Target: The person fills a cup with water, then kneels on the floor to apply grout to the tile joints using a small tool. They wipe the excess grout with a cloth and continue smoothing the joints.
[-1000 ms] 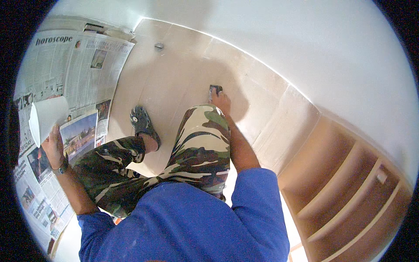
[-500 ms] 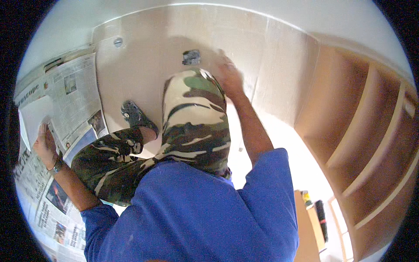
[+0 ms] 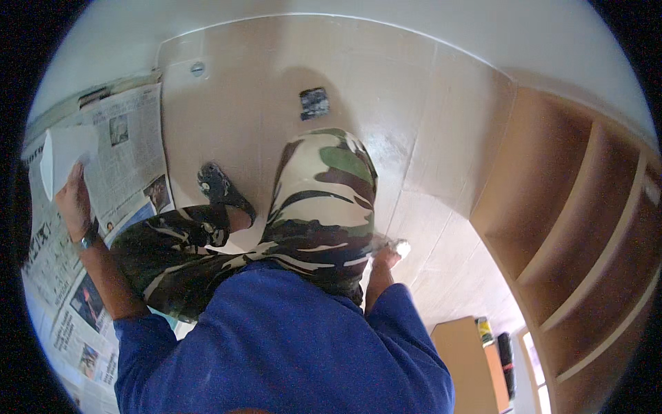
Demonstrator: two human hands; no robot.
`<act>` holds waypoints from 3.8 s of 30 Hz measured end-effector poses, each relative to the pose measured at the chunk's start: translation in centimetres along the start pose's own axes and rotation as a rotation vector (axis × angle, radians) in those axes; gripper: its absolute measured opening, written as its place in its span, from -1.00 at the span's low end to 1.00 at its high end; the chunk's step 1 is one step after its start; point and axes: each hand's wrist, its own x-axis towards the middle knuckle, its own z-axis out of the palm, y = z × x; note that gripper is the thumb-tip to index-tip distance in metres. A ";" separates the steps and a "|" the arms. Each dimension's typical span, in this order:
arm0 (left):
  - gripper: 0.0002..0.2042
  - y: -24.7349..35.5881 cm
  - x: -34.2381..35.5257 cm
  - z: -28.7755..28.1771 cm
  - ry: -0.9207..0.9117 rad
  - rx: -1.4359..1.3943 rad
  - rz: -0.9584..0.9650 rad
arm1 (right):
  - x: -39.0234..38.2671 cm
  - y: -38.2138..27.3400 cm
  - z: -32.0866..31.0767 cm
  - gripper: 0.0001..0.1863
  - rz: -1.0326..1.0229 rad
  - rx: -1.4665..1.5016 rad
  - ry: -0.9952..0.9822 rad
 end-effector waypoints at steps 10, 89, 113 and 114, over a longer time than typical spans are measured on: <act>-0.63 0.2 -4.6 -0.8 0.074 -0.207 -0.023 | -13.0 -45.5 15.8 -0.61 -1.583 -0.632 0.021; -0.48 8.6 -10.7 5.2 -0.084 -0.377 0.223 | -34.0 -48.2 19.9 -0.78 -0.953 -0.295 -1.030; -0.36 8.2 -8.4 6.2 -0.135 -0.287 0.261 | -42.2 -49.4 22.4 -0.70 -0.886 -0.205 -1.257; -0.35 8.1 -8.4 6.2 -0.123 -0.234 0.270 | -42.2 -49.3 22.5 -0.69 -1.022 -0.298 -1.179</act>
